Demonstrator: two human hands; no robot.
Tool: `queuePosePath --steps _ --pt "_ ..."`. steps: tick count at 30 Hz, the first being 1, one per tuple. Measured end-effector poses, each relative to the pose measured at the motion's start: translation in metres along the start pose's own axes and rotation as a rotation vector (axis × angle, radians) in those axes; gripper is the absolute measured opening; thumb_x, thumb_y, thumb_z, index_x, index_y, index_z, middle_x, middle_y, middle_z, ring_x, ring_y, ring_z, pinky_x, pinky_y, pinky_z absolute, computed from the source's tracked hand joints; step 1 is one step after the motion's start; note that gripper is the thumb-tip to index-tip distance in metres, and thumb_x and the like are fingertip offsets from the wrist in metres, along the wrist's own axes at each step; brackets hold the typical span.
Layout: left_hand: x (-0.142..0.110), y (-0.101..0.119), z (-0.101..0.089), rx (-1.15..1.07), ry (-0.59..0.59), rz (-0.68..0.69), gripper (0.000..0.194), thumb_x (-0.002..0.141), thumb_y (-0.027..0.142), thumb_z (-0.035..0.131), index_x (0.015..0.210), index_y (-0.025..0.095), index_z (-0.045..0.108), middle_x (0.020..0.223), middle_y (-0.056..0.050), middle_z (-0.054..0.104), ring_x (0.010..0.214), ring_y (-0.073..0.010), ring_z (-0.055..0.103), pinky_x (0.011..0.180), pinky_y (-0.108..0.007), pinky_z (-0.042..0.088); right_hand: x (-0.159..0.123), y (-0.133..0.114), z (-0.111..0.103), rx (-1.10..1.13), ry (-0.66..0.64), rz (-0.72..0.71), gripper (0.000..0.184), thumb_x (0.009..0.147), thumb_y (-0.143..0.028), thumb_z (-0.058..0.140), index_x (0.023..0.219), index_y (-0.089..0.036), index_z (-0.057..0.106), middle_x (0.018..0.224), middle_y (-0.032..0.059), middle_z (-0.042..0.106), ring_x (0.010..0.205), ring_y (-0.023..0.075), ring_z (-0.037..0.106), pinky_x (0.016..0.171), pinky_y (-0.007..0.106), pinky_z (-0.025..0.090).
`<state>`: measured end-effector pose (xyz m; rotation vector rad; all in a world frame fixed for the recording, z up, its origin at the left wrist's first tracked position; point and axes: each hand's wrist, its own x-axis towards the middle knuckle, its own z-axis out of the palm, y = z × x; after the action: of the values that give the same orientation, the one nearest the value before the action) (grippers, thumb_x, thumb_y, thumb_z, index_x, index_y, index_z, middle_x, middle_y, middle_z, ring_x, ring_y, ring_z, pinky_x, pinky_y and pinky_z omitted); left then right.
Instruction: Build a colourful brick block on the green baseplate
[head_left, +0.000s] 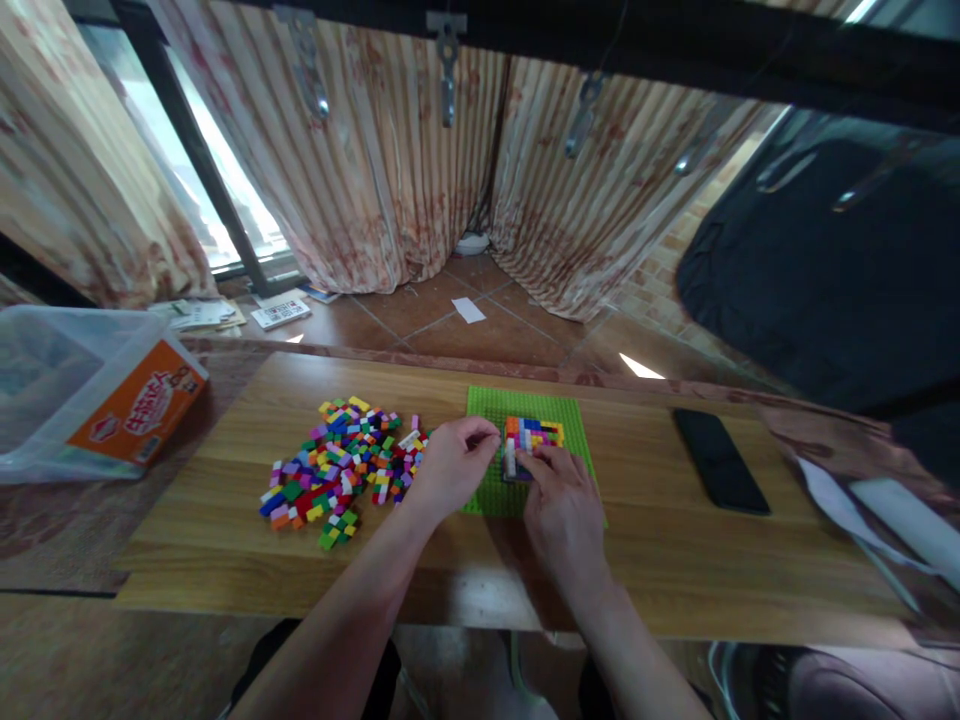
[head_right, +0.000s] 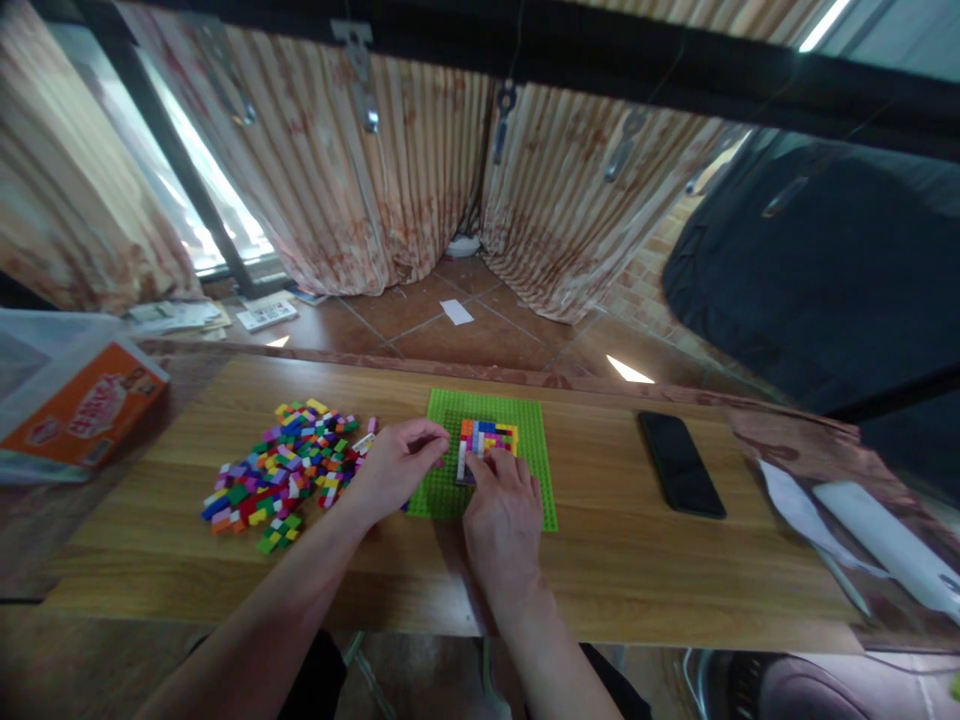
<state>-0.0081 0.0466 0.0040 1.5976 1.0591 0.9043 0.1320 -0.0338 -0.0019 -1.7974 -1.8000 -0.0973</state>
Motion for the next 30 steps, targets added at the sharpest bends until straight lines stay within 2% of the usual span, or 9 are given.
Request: queuePosePath --steps 5,10,12,19,24,27,30 --pt "0.000 0.006 0.001 -0.176 -0.028 -0.101 0.014 0.081 0.025 0.062 0.080 0.015 0.070 0.071 -0.001 0.067 0.064 -0.0123 0.063 0.059 -0.021 0.047 0.004 0.007 -0.001 0.132 0.040 0.058 0.033 0.091 -0.013 0.044 0.103 -0.022 0.073 0.099 0.0098 0.066 0.094 0.0232 0.060 0.084 0.039 0.049" --pt "-0.002 0.019 0.001 -0.463 -0.038 -0.364 0.011 0.081 0.017 0.062 0.085 0.013 0.071 0.071 -0.003 0.069 0.062 -0.0099 0.063 0.062 -0.021 0.050 0.011 0.008 -0.011 0.329 0.154 0.128 0.025 0.093 -0.024 0.048 0.106 -0.020 0.069 0.098 0.0094 0.068 0.088 0.0202 0.064 0.080 0.035 0.052" --pt "-0.003 0.022 0.000 -0.549 -0.067 -0.410 0.011 0.082 0.019 0.063 0.086 0.012 0.071 0.071 -0.004 0.069 0.062 -0.0102 0.064 0.062 -0.022 0.051 0.012 0.005 -0.013 0.388 0.152 0.122 0.023 0.093 -0.025 0.049 0.105 -0.021 0.069 0.098 0.0089 0.069 0.089 0.0199 0.065 0.080 0.035 0.053" --pt "-0.005 0.022 -0.002 -0.567 -0.208 -0.378 0.015 0.078 0.022 0.070 0.091 0.014 0.070 0.071 -0.002 0.070 0.065 -0.0101 0.065 0.062 -0.021 0.049 0.011 -0.003 -0.014 0.484 0.072 0.042 0.023 0.092 -0.025 0.053 0.109 -0.025 0.068 0.105 0.0072 0.068 0.103 0.0199 0.063 0.091 0.038 0.052" --pt "-0.007 0.019 -0.002 -0.533 -0.304 -0.347 0.026 0.075 0.027 0.073 0.098 0.014 0.069 0.068 0.000 0.069 0.057 -0.0085 0.060 0.062 -0.023 0.049 0.011 -0.002 -0.016 0.532 -0.002 0.027 0.018 0.090 -0.024 0.057 0.101 -0.026 0.071 0.101 0.0056 0.069 0.099 0.0189 0.064 0.090 0.037 0.052" --pt "-0.006 0.021 -0.002 -0.518 -0.305 -0.366 0.027 0.076 0.027 0.072 0.099 0.013 0.068 0.071 -0.003 0.071 0.061 -0.0102 0.063 0.061 -0.023 0.048 0.013 0.008 -0.020 0.549 0.008 0.050 0.016 0.089 -0.025 0.058 0.097 -0.025 0.073 0.098 0.0048 0.069 0.094 0.0179 0.065 0.087 0.035 0.053" --pt "-0.004 0.024 -0.002 -0.455 -0.225 -0.386 0.016 0.079 0.021 0.067 0.093 0.013 0.069 0.076 -0.005 0.072 0.061 -0.0097 0.064 0.060 -0.021 0.047 0.017 0.023 -0.026 0.524 0.100 0.182 0.016 0.087 -0.030 0.060 0.093 -0.023 0.074 0.091 0.0051 0.071 0.083 0.0175 0.066 0.076 0.032 0.054"
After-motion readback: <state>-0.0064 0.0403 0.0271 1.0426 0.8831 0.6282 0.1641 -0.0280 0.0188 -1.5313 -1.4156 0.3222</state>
